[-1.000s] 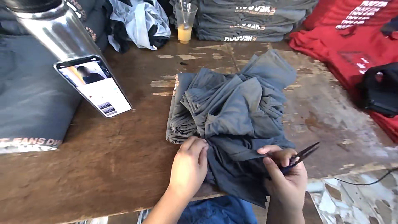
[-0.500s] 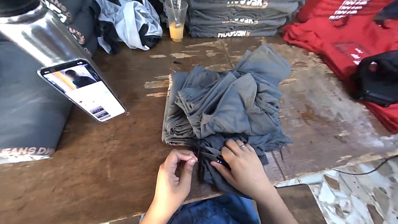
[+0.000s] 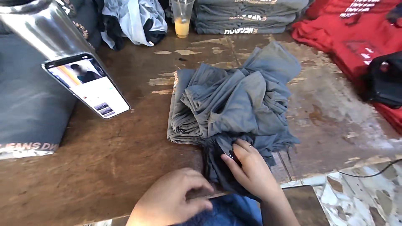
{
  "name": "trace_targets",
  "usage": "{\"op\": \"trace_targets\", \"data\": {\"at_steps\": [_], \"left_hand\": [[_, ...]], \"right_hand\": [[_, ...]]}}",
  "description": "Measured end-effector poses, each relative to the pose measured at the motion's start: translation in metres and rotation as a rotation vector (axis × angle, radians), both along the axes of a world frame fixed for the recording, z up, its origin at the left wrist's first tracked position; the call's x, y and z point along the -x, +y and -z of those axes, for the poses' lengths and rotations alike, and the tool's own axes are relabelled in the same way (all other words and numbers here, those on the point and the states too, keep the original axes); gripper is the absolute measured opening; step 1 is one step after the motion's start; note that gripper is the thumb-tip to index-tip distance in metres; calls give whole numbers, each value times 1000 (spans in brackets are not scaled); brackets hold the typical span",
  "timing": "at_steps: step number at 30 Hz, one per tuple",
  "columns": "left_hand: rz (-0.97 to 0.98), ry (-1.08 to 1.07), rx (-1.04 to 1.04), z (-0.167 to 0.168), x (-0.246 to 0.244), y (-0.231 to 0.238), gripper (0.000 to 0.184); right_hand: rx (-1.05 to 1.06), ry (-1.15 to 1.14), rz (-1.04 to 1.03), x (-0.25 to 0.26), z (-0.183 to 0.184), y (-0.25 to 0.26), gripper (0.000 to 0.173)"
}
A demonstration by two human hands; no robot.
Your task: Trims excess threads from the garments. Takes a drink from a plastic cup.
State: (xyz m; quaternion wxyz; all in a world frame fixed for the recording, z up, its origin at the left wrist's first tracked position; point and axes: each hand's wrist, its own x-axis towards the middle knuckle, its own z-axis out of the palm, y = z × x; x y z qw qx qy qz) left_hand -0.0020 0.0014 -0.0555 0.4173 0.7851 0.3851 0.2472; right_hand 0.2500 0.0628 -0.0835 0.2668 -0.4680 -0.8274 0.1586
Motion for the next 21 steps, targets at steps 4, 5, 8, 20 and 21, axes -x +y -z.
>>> {"op": "trace_targets", "data": {"at_steps": [4,5,8,20,21], "left_hand": [[-528,115,-155,9,-23,11,20],[-608,126,-183,10,-32,15,23],[-733,183,-267,16,-55,25,31],[-774,245,-388,21,-60,32,18],[-758,215,-362,20,-57,30,20]], "right_hand": [[74,96,-10,-10,1,-2,50],[71,99,-12,-10,2,-3,50],[61,94,-10,-11,4,-4,49],[24,112,-25,-13,10,-4,49],[30,117,-31,-14,10,-4,49]]}}
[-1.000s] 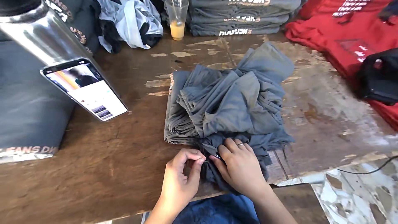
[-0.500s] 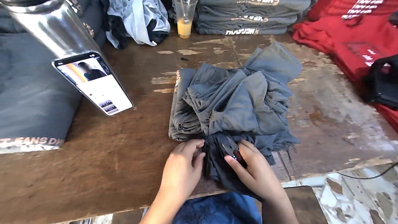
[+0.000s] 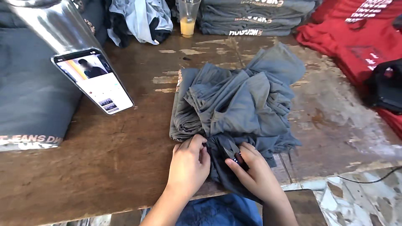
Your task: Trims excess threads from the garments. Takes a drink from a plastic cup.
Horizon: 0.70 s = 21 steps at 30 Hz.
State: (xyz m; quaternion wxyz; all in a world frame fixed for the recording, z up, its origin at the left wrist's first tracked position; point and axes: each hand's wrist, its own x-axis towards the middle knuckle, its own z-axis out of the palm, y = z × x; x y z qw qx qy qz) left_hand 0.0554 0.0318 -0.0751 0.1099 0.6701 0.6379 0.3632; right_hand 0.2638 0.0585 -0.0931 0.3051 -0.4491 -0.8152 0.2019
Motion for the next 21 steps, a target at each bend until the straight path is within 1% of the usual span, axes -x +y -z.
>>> {"op": "trace_targets", "data": {"at_steps": [3,6,8,10,12,15,19,21], "left_hand": [[48,-118,42,-2,9,-3,27],[90,-244,56,-1,13,-6,31],[106,-299,56,-1,14,-8,30],[106,-349,44,0,15,-9,30],[97,-375,30,0,14,-10,28],[94,-381,14,0,12,-11,28],[92,-379,-16,0,9,-10,27],[125,-392,-16,-2,11,-10,26]], "right_hand": [[-44,-46,4,3,0,0,51],[-73,-177,31,11,-9,-5,55],[-68,-263,37,17,-14,-8,51],[-157,-319,53,21,-7,-9,47],[-223,-363,68,25,-4,-9,43],[-246,-416,99,31,-5,-11,42],[-276,-426,153,40,-2,-11,42],[-285,-419,164,41,0,-11,43]]}}
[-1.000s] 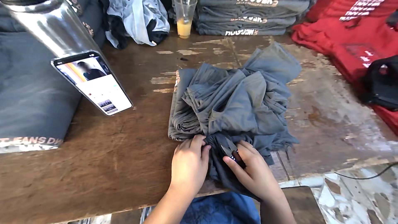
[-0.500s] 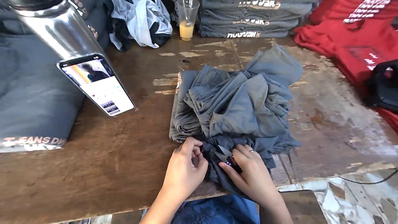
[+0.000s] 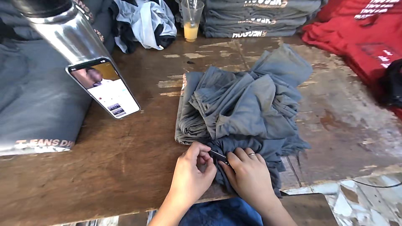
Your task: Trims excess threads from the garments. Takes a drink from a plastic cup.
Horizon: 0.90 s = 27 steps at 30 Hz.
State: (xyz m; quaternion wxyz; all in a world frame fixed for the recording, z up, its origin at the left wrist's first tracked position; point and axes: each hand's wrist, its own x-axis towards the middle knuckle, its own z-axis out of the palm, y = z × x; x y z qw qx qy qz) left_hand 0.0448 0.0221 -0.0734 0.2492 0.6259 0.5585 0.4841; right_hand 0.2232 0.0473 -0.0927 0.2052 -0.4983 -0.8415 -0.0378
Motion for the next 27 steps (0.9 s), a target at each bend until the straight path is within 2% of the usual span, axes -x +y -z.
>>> {"op": "trace_targets", "data": {"at_steps": [2,4,6,7,9,12,14,17,19,21,24,27], "left_hand": [[179,41,57,-8,13,-6,20],[609,133,214,-25,42,-17,17],[977,161,332,-40,61,-22,29],[1028,148,310,-44,65,-23,31],[905,160,175,-46,62,-25,20],[674,172,65,-45,37,-21,11],[535,192,5,-41,5,-16,17],[371,298,-95,-29,-46,-2,40],[338,306,-192,-19,-64,9,41],[313,301,-252,-20,-64,15,27],[184,254,-284,-32,-48,11,26],[143,256,-284,-26,-31,2,20]], "right_hand": [[28,44,-19,-4,0,1,49],[114,180,-81,-17,-4,3,53],[248,410,-177,-42,-11,3,49],[302,529,-220,-57,-16,1,46],[342,662,-272,-85,-17,1,39],[316,841,-313,-98,-14,3,18],[259,911,-325,-91,-13,0,18],[213,926,-373,-73,-19,-13,20],[218,910,-437,-64,-23,-20,21],[219,883,-472,-63,-26,-24,22],[152,871,-429,-80,-37,-20,22],[63,841,-403,-95,-49,-4,23]]}}
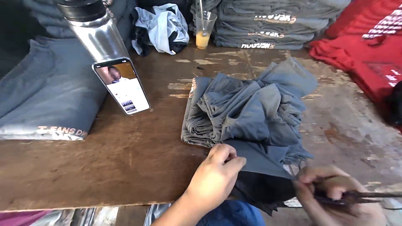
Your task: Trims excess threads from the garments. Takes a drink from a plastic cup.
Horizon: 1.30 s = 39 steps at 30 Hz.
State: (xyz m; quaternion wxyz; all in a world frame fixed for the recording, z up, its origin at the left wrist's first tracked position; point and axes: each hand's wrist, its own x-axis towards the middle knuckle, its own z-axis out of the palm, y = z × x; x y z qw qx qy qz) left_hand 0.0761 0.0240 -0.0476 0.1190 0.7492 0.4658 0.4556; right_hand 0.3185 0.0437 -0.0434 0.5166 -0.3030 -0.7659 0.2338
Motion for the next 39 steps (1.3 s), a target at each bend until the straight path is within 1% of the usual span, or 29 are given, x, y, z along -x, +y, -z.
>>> {"op": "trace_targets", "data": {"at_steps": [2,4,6,8,9,11,13,15,17,20,22,24,29,32,35,38,39], "left_hand": [[30,2,4,14,4,-5,21],[13,-77,46,24,2,-7,18],[-2,-276,155,29,0,-6,21],[52,-569,324,29,1,-6,31],[94,-712,409,29,4,-5,36],[183,-957,542,29,9,-5,43],[259,-1095,581,33,12,-8,42],[322,-1161,555,39,13,-11,41],[355,-1165,518,41,13,-12,43],[366,-1116,469,43,12,-16,45],[366,-1089,442,44,10,-20,42],[354,-1074,433,43,8,-23,37],[336,-1010,441,40,7,-28,30],[298,-949,433,38,8,-29,28],[264,-926,430,38,8,-28,27],[249,-912,436,37,8,-28,27],[250,-911,434,36,8,-28,27]], "right_hand": [[-41,29,24,4,-6,11,22],[-96,-2,100,16,-5,23,18],[-127,-89,213,31,9,33,9],[-113,-185,272,47,32,37,8],[-88,-209,264,52,42,36,8],[-35,-185,208,56,57,24,7],[7,-99,150,56,61,10,10],[28,-34,93,57,58,0,14],[39,-10,36,60,51,-5,19],[48,-10,-19,66,42,-7,29],[60,-2,-6,73,39,-7,37],[63,46,24,81,40,-9,41],[25,152,138,88,44,-17,27],[108,217,85,83,41,-19,24],[228,343,-2,80,37,-18,35],[232,247,19,77,42,-16,52],[224,219,31,78,46,-16,55]]}}
